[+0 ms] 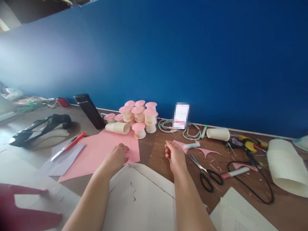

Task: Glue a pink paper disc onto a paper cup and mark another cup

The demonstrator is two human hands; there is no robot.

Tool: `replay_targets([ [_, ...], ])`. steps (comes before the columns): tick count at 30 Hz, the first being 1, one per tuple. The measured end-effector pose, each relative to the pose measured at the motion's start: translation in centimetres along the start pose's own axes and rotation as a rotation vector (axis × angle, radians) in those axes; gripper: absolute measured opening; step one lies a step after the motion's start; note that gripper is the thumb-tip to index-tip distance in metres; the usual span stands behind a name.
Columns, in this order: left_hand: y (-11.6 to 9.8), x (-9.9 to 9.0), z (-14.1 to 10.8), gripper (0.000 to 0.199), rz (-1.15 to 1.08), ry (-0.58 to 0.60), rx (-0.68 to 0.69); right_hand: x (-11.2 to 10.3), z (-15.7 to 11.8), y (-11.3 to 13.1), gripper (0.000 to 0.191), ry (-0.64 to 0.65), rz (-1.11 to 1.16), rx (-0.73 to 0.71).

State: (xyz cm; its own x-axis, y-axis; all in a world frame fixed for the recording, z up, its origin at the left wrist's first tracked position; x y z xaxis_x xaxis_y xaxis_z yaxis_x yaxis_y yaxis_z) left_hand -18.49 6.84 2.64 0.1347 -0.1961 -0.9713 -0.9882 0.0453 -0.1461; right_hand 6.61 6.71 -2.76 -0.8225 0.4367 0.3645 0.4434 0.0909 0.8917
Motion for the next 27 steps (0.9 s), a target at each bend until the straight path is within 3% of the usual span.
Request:
replay_targets([
  [3,0.1,0.4,0.2,0.035,-0.051,-0.021,0.045,0.9,-0.6,0.1,0.029,0.095,-0.106,-0.039],
  [9,0.3,0.9,0.1,0.03,-0.028,-0.057,0.069,3.2,-2.8,-0.9,0.032,0.411,-0.365,-0.067],
  [13,-0.2,0.8,0.0,0.027,0.046,-0.047,0.075,4.3,-4.2,-1.8,0.026,0.626,-0.729,-0.182],
  [17,-0.6,0.6,0.2,0.023,0.11,-0.028,0.085,4.7,-5.0,-1.3,0.025,0.651,-0.899,-0.297],
  [27,-0.9,-0.8,-0.5,0.02,0.124,0.026,0.163,5.2,-5.8,-1.4,0.022,0.769,-1.013,-0.213],
])
Point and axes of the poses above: each hand's wrist, its own z-axis towards the middle knuckle, its own x-axis out of the palm, y = z × x, the point moved 5 cm from there along z, towards the middle knuckle
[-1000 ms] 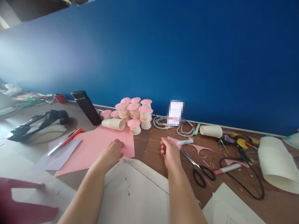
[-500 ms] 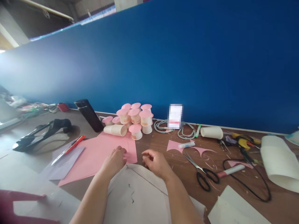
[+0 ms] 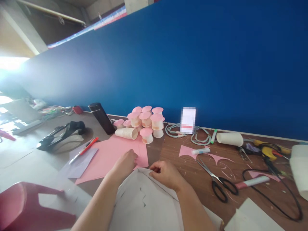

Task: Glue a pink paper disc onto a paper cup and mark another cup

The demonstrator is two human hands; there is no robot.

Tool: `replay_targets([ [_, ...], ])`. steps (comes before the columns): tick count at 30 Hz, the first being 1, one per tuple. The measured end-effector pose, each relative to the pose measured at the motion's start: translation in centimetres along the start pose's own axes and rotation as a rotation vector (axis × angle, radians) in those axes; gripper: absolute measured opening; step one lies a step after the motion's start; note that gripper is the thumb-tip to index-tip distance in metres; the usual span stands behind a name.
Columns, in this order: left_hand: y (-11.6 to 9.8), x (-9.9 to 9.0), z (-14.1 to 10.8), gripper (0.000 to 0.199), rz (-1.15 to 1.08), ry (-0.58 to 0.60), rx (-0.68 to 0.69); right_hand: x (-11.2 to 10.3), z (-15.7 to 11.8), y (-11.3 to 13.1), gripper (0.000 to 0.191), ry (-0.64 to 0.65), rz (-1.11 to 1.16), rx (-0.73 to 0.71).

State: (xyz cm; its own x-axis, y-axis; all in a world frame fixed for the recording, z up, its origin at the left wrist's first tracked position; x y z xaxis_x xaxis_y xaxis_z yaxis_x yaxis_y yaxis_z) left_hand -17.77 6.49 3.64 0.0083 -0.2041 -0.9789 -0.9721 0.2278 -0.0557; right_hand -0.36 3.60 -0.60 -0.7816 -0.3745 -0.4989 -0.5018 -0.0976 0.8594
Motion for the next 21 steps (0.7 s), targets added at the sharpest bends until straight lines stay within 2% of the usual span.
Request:
replay_targets([
  [4,-0.4,-0.3,0.1,0.022,0.053,0.019,0.033,0.3,0.1,-0.1,0.021,0.035,-0.005,-0.019],
  [11,-0.8,-0.4,0.4,0.024,0.102,-0.017,0.07,1.2,0.0,0.3,0.021,0.063,-0.005,-0.037],
  [21,0.1,0.3,1.6,0.026,0.082,-0.044,-0.021,1.9,0.1,0.3,0.024,0.081,-0.005,-0.045],
])
Point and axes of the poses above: each hand's wrist, its own z-axis towards the middle knuckle, its own x-axis out of the palm, y = z × x, the point moved 5 cm from there along z, towards the middle knuckle
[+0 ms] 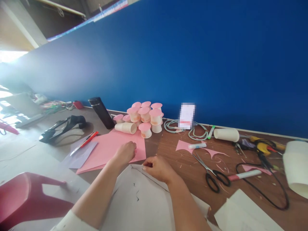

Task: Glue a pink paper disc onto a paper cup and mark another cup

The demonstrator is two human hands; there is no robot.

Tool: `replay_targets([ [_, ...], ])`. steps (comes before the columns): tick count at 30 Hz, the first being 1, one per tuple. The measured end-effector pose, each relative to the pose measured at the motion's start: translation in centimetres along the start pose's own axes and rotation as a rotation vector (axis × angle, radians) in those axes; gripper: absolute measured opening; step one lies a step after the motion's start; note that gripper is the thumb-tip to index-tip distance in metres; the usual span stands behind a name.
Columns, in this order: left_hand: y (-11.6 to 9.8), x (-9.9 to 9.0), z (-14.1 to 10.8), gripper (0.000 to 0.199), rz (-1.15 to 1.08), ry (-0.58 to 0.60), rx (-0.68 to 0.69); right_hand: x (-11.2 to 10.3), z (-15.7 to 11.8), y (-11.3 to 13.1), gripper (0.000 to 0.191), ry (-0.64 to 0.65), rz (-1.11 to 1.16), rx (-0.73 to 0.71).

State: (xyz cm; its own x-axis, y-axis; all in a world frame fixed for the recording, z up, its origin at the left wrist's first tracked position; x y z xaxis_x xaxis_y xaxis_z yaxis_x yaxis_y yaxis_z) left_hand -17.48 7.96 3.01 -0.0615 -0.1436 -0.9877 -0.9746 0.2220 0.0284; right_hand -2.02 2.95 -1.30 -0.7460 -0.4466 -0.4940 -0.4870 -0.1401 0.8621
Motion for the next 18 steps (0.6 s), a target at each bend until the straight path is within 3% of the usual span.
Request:
replay_targets([
  [4,1.6,-0.1,0.0,0.025,-0.059,-0.027,-0.087,-0.1,0.1,0.0,0.022,-0.001,-0.021,0.01],
  [9,3.3,-0.5,-0.3,0.023,-0.154,-0.152,-0.263,-0.3,-0.2,0.6,0.021,-0.005,-0.041,0.008],
  [18,2.6,0.0,-0.9,0.031,-0.045,-0.159,-0.286,-0.5,-0.3,1.0,0.023,-0.023,-0.052,-0.001],
])
Point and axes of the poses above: each hand's wrist, its own z-axis towards the middle knuckle, its own x-axis out of the palm, y = z × x, the point moved 5 cm from there along z, towards the middle knuckle
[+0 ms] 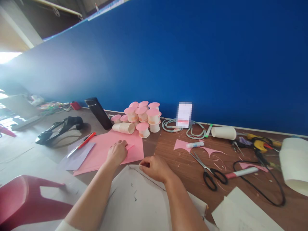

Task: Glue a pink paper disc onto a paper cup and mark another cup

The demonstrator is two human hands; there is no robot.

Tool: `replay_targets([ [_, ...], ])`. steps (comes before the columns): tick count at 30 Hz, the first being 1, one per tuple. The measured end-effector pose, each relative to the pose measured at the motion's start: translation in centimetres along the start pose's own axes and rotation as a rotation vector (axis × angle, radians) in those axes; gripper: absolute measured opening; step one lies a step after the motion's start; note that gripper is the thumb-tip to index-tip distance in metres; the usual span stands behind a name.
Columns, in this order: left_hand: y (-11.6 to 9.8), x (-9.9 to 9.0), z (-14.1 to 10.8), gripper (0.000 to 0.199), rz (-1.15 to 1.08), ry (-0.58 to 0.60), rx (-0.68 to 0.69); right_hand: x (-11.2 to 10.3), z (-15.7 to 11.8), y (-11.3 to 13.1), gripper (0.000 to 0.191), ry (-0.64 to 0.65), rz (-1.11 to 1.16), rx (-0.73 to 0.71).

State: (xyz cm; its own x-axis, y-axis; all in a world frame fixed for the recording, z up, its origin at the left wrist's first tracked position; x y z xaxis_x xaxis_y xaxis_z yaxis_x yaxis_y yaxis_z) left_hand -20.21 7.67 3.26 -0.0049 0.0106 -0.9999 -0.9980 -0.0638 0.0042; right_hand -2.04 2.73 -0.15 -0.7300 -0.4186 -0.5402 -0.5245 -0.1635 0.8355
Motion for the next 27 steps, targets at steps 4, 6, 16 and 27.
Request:
replay_targets([
  [4,-0.3,-0.9,-0.6,0.029,-0.008,-0.048,0.073,-0.4,0.3,0.2,0.032,-0.102,0.004,-0.071],
  [6,-0.7,-1.5,-1.1,0.028,-0.02,-0.088,0.113,-0.4,0.4,0.2,0.034,-0.127,0.017,-0.114],
  [16,0.7,-5.2,-2.6,0.029,-0.127,-0.33,0.003,0.1,0.5,0.4,0.036,-0.059,-0.058,-0.123],
  [27,-3.5,-9.7,-8.6,0.018,-0.438,-0.74,0.25,-3.0,1.5,-4.3,0.042,-0.424,0.505,0.257],
])
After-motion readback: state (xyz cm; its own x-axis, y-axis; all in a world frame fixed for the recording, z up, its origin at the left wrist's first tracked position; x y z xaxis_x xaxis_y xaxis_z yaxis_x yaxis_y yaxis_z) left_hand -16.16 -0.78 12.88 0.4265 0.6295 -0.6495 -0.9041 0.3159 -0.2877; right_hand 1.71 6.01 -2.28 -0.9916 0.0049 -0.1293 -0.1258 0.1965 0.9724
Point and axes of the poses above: each hand's wrist, its own z-axis towards the middle knuckle, its own x-axis out of the palm, y = z × x, the point moved 5 cm from there along z, towards the middle knuckle
